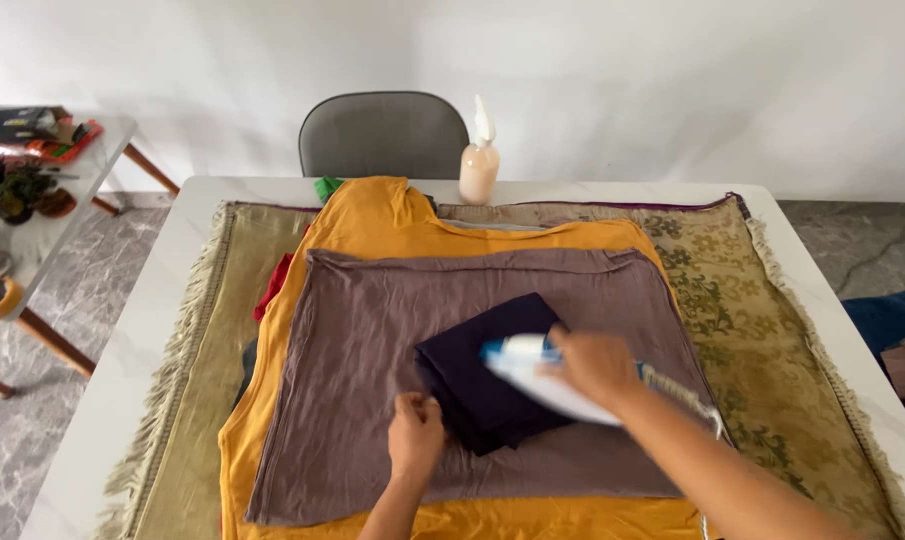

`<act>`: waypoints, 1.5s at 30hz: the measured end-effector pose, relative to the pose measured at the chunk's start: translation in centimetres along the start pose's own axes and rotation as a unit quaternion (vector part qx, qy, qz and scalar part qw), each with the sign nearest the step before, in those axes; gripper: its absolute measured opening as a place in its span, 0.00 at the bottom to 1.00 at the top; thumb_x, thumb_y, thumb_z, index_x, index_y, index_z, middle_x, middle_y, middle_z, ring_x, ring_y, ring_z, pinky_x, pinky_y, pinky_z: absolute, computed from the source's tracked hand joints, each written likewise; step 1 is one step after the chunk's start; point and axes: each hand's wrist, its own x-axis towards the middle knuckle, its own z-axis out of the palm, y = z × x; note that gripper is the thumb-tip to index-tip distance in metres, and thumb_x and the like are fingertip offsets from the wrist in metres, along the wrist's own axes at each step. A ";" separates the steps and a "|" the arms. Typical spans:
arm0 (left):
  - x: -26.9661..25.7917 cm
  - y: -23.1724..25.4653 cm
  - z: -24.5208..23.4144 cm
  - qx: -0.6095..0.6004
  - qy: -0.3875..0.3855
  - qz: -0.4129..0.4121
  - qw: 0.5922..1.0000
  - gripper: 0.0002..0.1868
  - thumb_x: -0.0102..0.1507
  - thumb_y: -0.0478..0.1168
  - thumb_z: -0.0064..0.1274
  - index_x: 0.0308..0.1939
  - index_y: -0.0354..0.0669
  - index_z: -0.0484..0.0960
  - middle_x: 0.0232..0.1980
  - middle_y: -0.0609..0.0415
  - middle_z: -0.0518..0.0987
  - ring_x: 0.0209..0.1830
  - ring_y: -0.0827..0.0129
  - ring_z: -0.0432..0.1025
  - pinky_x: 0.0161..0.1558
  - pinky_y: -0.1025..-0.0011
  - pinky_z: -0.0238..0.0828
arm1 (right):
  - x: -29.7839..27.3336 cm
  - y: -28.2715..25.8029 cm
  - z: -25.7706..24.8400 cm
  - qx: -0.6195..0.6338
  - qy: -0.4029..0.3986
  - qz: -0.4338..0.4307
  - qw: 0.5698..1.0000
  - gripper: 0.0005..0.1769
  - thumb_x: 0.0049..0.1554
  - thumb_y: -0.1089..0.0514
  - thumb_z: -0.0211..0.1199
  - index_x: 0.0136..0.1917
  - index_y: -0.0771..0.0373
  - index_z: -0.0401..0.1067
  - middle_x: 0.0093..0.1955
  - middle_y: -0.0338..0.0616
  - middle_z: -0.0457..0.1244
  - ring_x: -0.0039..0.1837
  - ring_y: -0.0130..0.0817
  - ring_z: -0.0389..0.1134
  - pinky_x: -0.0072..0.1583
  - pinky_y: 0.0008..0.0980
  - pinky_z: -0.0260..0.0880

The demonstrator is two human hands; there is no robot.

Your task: The person irons several garments on a table, including a patterned cloth, a dark gray shirt, a dark purple shirt, a brown shirt, and a mustard-yellow shirt. After ironing each item, the person folds it and places it on a nearby chair. The person also uses a spray bottle on the mustard shirt before ironing.

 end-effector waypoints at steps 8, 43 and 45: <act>1.6 0.1 -0.3 -0.036 0.116 0.008 0.993 0.18 0.68 0.47 0.45 0.58 0.41 0.73 0.58 0.48 0.78 0.55 0.55 0.74 0.57 0.59 0.69 | -1.3 -4.5 1.4 -0.011 0.054 -0.064 0.996 0.28 0.53 0.35 0.68 0.51 0.60 0.71 0.38 0.50 0.68 0.40 0.46 0.72 0.40 0.45 0.71; -0.3 5.0 2.8 -0.229 -0.106 -0.197 0.947 0.40 0.60 0.47 0.63 0.69 0.26 0.66 0.65 0.36 0.75 0.64 0.47 0.74 0.64 0.58 0.72 | 0.8 2.1 -0.1 0.052 0.096 0.187 0.976 0.26 0.53 0.40 0.67 0.55 0.61 0.71 0.43 0.52 0.70 0.47 0.51 0.73 0.48 0.47 0.72; -0.3 5.7 2.7 -0.235 -0.118 -0.218 0.940 0.39 0.60 0.46 0.60 0.71 0.32 0.65 0.66 0.38 0.75 0.64 0.47 0.75 0.63 0.53 0.74 | -0.8 1.9 -0.2 0.047 0.071 0.188 0.978 0.27 0.54 0.39 0.66 0.56 0.61 0.71 0.43 0.51 0.70 0.47 0.50 0.74 0.48 0.46 0.73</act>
